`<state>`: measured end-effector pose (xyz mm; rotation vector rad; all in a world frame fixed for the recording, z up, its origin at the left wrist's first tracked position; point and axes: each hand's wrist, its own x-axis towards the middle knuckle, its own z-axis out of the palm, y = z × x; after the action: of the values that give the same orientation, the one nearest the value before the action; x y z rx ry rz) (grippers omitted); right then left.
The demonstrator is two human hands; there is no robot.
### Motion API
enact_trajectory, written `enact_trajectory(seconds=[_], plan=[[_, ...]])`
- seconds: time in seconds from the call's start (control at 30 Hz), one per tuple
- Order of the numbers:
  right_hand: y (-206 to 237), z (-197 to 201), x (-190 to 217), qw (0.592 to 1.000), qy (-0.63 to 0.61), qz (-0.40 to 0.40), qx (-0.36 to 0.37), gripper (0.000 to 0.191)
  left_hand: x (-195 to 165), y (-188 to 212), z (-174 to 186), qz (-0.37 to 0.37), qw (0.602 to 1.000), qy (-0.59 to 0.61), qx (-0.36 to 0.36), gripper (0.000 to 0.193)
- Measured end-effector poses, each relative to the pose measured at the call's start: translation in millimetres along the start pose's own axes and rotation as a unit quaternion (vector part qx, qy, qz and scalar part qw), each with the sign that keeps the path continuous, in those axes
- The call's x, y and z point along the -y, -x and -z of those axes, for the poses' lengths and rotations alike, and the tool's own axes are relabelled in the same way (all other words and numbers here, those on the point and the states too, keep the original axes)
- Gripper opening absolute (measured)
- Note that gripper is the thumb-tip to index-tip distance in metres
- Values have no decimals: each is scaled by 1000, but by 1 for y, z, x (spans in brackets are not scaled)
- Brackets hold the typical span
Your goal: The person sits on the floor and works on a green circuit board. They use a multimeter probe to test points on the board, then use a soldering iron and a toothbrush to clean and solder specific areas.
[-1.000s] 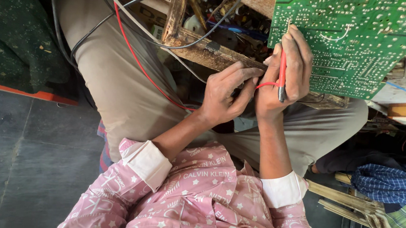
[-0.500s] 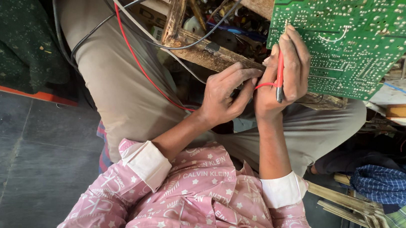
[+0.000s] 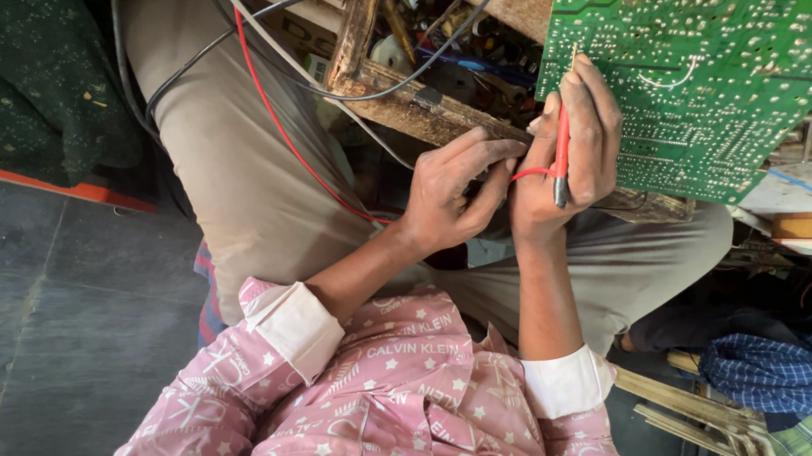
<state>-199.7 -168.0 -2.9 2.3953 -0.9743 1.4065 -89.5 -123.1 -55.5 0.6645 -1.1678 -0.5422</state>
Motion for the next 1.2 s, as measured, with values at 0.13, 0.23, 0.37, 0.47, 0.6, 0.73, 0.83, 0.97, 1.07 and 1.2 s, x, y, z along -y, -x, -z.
enact_trajectory(seconds=[0.13,0.23,0.37,0.47,0.6,0.73,0.83,0.97,1.07,1.2], plan=[[0,-1,1,1000,-7,-6,-9,20,0,0,0,5,1000,-3,2,23],[1,-1,3,1000,-7,-1,-15,20,0,0,1,2,1000,-7,-1,23],[0,-1,5,999,30,9,-35,20,0,0,1,-3,1000,-3,-3,23],[-1,-1,6,999,8,-24,-46,19,0,0,1,-4,1000,1,-2,24],[-2,1,7,998,47,18,-37,19,0,0,1,2,1000,1,-1,24],[-3,1,8,999,46,16,-22,19,0,0,2,-3,1000,-4,2,24],[-3,0,7,999,44,11,-19,18,0,0,2,0,1000,-3,2,24],[-2,0,6,999,33,7,-27,18,0,0,2,-7,1000,-1,0,24],[-2,2,7,999,38,7,-12,18,0,0,2,-2,1000,1,1,23],[-2,1,6,999,39,7,-22,18,0,0,2,-4,1000,5,0,23]])
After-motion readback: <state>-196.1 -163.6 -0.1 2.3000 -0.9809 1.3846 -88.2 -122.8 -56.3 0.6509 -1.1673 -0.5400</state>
